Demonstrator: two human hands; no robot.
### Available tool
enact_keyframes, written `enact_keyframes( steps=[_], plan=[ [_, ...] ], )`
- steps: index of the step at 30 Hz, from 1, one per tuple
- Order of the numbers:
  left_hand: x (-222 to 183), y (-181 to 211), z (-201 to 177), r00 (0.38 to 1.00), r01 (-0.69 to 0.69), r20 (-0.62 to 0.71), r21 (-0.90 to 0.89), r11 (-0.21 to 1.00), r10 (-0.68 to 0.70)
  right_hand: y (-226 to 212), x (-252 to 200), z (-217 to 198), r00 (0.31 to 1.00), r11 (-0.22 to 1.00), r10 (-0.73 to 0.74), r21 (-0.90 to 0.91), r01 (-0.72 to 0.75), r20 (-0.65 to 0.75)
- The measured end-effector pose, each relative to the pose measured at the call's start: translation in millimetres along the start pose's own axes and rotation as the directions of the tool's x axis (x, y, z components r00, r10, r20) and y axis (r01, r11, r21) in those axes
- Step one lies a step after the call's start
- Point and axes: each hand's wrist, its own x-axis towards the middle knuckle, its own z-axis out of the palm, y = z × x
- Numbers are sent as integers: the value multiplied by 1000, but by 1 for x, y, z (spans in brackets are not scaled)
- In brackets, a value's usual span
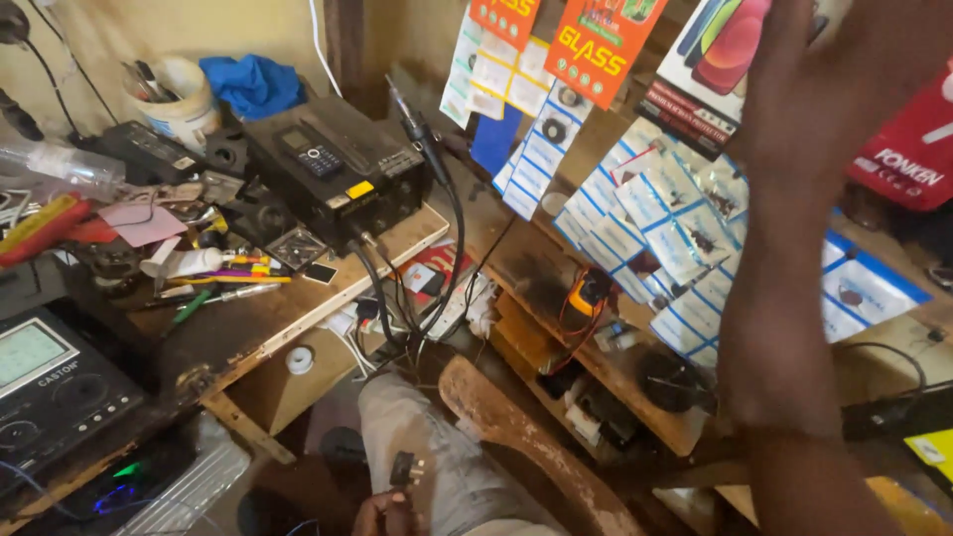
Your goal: Repairing a portable radio by insulating wires with tape and opening the device casing for inspection.
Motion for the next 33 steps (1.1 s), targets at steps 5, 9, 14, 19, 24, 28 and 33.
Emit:
enact_keyframes(
  steps=[5,9,14,19,24,28,33],
  plan=[
    [-180,1,107,609,-658,-63,517,548,791,-159,-88,-84,497,496,170,362,-789,851],
    [-220,27,117,654,-676,21,467,571,757,-222,-177,-69,614,48,-586,779,-625,528],
    [-287,79,144,632,-698,273,608,380,725,-256,-252,-82,419,-295,-446,312,-903,791],
    [-304,102,145,741,-620,240,603,502,627,-270,-240,-93,442,-203,-472,394,-896,763],
    [-308,104,145,746,-639,300,573,512,595,-284,-241,-97,609,-109,-284,606,-788,740],
    [-304,105,145,624,-696,317,641,323,714,-268,-220,-87,672,-39,-281,691,-721,685],
    [-308,103,152,549,-723,357,656,216,755,-248,-208,-93,647,31,-283,681,-732,708]
  ],
)
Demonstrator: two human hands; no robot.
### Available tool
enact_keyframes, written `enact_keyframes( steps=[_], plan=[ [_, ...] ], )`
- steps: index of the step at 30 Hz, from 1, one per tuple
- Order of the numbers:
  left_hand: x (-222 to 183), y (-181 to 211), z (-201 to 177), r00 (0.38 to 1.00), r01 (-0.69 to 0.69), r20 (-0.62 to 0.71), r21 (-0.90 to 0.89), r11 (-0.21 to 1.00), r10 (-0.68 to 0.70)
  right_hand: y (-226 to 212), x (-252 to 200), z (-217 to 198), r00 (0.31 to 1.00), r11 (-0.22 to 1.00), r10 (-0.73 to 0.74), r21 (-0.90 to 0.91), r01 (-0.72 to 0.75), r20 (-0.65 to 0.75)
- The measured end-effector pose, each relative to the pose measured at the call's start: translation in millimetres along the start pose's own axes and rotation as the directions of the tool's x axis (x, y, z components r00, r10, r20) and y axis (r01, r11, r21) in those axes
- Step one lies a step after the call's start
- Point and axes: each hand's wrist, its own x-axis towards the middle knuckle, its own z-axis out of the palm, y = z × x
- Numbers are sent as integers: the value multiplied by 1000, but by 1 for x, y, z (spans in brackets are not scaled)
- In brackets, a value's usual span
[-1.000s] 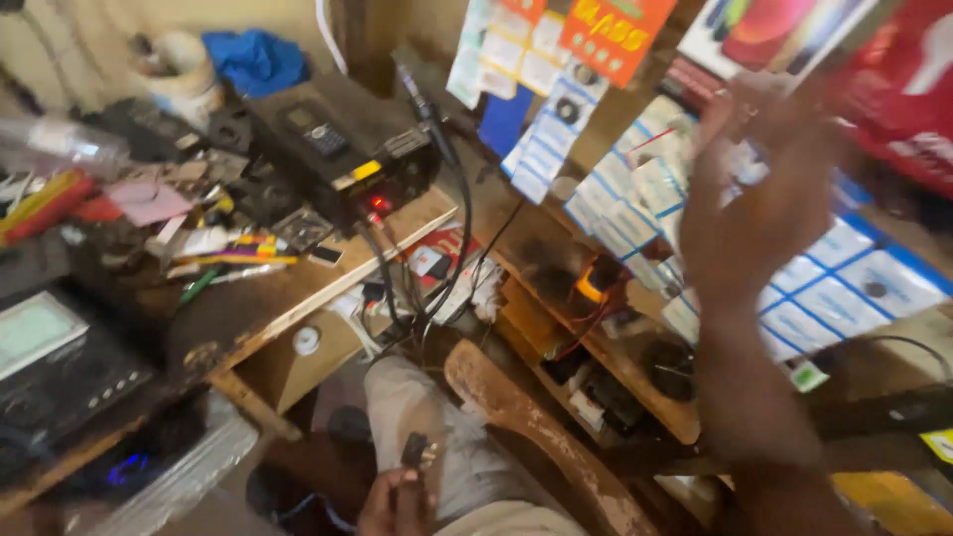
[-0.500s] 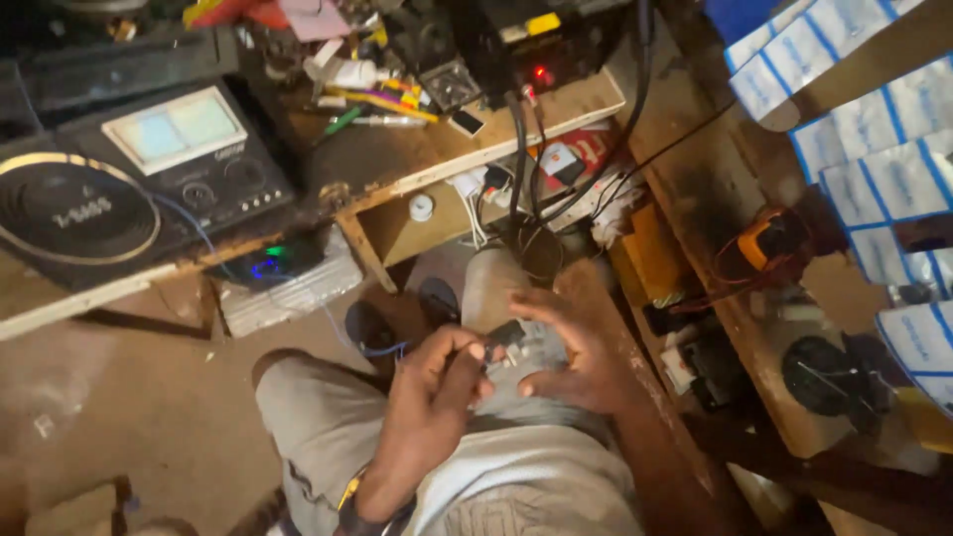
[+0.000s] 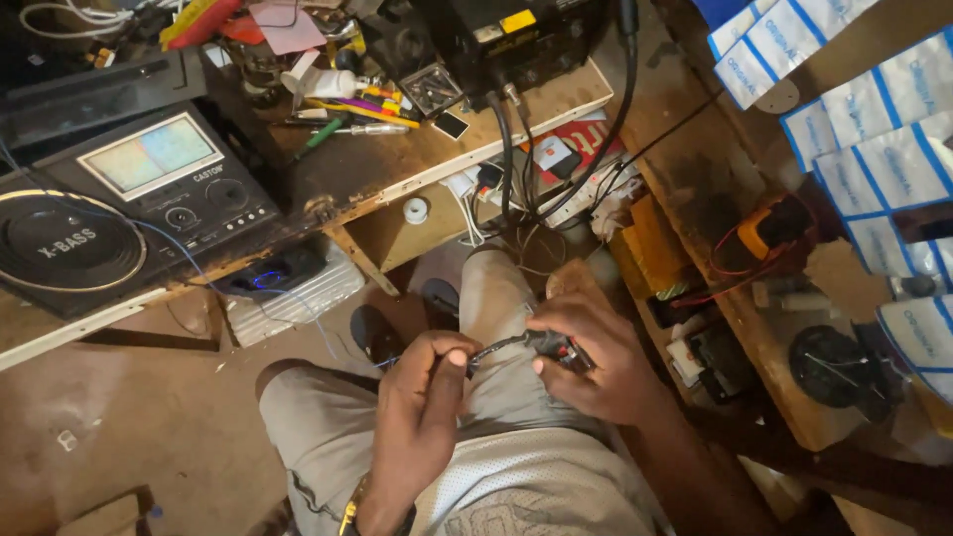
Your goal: Repairing a portable radio by insulating wires with tape and opening the device casing for inspection.
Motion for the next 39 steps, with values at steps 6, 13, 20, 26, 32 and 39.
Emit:
enact_keyframes(
  steps=[6,13,20,26,32,39],
  plan=[
    [0,-3,4,996,-28,-78,35,999,31,4,-1,-2,996,995,-89,-42,89,9],
    [0,-7,4,987,-151,-51,51,987,154,0,4,-4,996,996,-88,-32,88,2],
    [0,-9,4,958,-285,15,159,945,286,7,3,-2,992,991,-129,-40,129,-3],
    [-5,-28,14,878,-450,133,555,699,460,17,-10,-5,997,996,-82,-37,82,2],
    [-7,-25,15,762,-539,180,708,456,622,-4,-9,-19,998,999,47,-14,-47,39],
    [-12,-33,16,720,-525,135,747,408,680,-6,-9,-20,999,999,-39,24,38,27]
  ],
)
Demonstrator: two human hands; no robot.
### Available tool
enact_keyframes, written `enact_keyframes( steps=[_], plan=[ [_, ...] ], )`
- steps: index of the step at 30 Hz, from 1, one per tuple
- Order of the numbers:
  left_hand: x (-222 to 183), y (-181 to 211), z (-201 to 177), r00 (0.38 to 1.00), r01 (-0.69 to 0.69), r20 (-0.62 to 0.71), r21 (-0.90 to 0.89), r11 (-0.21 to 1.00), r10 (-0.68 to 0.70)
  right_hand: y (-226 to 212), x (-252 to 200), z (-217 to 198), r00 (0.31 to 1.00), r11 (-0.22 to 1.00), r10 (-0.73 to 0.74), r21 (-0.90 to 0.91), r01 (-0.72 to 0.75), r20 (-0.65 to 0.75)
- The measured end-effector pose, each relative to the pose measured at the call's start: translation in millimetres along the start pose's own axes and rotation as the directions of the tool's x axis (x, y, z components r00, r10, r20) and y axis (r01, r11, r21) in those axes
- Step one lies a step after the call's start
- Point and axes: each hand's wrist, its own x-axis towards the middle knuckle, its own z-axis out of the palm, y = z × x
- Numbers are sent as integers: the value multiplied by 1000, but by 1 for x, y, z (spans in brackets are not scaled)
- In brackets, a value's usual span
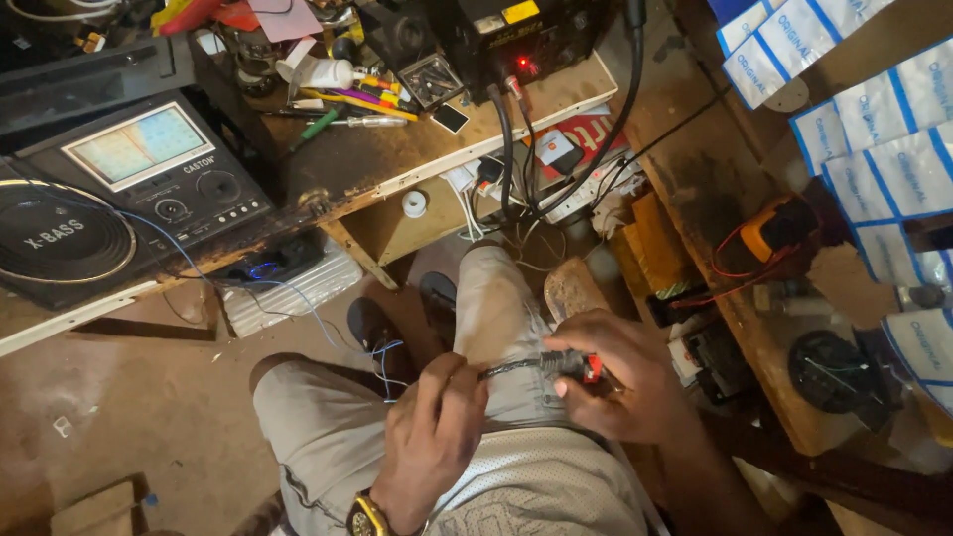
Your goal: Repairing a portable radio by insulating wires with tape and opening the device casing for inspection.
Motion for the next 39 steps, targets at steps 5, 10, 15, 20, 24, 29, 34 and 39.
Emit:
enact_keyframes(
  steps=[5,10,15,20,24,29,34,39],
  plan=[
    [-12,0,3,1000,-5,-27,-36,999,4,-22,8,-8,999,999,49,-24,-49,17],
    [-32,-1,17,987,67,-152,94,993,-52,-24,5,-9,999,999,34,-33,-33,25],
    [-15,12,-2,979,173,-128,109,979,-159,-31,3,-10,998,996,32,-87,-28,53],
    [1,10,-16,599,785,623,-580,215,-503,-27,3,-9,999,984,-17,-175,22,31],
    [-34,-4,10,427,680,862,-504,-532,-271,-23,7,-10,994,986,-67,-146,78,81],
    [-20,-5,0,516,651,838,-519,-555,-178,-25,10,-8,989,983,-102,-145,116,103],
    [-27,-9,6,552,612,793,-596,-520,-259,-18,7,-9,985,979,-94,-165,118,145],
    [-22,1,1,642,596,660,-750,-289,-389,-7,2,-5,980,974,-158,-144,175,123]
  ],
)
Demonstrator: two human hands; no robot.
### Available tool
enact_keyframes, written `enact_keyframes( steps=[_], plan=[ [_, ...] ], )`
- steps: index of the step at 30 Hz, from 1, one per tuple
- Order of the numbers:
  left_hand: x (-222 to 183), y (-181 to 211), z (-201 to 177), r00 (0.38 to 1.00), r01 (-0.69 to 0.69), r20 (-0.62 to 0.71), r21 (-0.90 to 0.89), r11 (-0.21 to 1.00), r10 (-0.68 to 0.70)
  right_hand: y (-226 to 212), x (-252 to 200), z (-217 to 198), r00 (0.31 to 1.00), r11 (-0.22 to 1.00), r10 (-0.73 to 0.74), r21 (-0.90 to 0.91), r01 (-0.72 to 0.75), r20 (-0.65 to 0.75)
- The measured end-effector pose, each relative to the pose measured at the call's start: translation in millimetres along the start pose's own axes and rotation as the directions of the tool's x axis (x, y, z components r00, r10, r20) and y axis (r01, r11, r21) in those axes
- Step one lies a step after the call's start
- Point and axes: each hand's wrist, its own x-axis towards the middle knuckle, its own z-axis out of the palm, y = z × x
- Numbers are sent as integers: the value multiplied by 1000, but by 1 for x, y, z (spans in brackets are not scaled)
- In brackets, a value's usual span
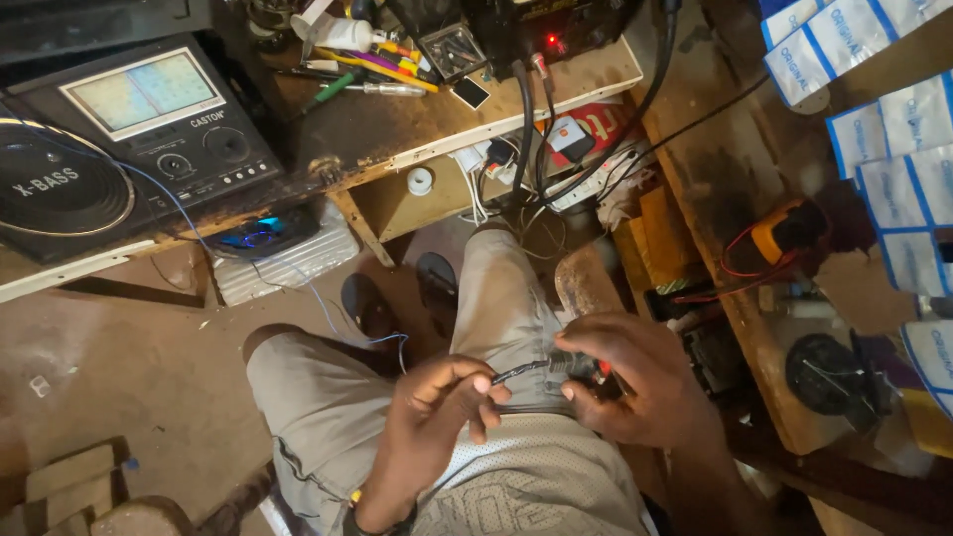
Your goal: Repairing a portable radio by insulating wires with tape and opening the device casing for inspection.
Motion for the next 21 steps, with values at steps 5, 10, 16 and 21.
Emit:
enact_keyframes(
  steps=[5,10,16,21],
  plan=[
    [-5,-3,13,944,-160,-185,471,867,274,-4,-2,-4,990,991,134,12,-134,43],
    [-7,2,14,886,-275,-129,626,729,445,-3,-3,-2,989,989,139,43,-141,53],
    [-10,7,17,900,-279,-67,670,687,431,-5,-5,-4,987,987,149,54,-152,51],
    [-13,23,32,840,-402,35,711,577,542,-7,-7,-4,985,984,164,56,-167,54]
  ],
)
